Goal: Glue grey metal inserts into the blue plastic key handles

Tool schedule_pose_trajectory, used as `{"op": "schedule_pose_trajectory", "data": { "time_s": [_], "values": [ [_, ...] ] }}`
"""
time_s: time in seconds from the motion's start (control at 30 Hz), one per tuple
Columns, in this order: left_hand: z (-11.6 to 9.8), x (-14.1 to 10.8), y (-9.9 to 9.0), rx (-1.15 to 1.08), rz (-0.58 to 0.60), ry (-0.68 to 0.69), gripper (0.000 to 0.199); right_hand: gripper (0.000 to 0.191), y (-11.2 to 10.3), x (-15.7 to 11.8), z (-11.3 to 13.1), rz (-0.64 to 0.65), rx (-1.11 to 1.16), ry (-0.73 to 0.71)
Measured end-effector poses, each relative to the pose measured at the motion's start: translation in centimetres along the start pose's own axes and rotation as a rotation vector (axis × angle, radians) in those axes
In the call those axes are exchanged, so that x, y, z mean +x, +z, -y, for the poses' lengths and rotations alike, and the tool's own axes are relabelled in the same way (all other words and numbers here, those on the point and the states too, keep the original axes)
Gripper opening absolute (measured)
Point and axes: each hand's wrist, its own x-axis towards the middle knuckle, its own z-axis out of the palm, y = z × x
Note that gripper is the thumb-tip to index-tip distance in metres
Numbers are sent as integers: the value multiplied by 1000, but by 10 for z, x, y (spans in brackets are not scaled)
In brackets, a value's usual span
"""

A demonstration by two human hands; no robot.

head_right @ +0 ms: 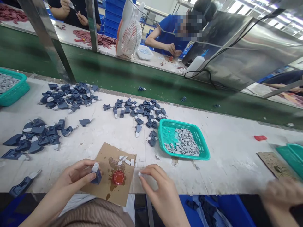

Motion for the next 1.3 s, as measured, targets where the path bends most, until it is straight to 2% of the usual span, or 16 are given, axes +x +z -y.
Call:
{"op": "schedule_pose_trajectory", "data": {
  "time_s": [0.17, 0.37, 0.73, 0.93, 1.17, 1.3],
  "values": [
    [8, 0, 1, -55, -15, 19, 28, 11, 13, 10, 39, 182, 83, -92],
    [13, -1, 6, -120, 16, 52, 25, 15, 21, 17, 46, 259, -1, -136],
    [23, 8, 5, -156, 102, 123, 14, 17, 20, 20, 51, 267, -34, -131],
    [26, 9, 8, -240, 64, 222, 11, 16, 15, 19, 48, 263, 10, -114],
    [12, 5, 19, -275, 108, 284, 8, 9, 4, 29, 65, 140, 268, -124],
    [8, 4, 25, -302, 107, 332, 11, 10, 7, 33, 76, 142, 317, -163]
  ]
}}
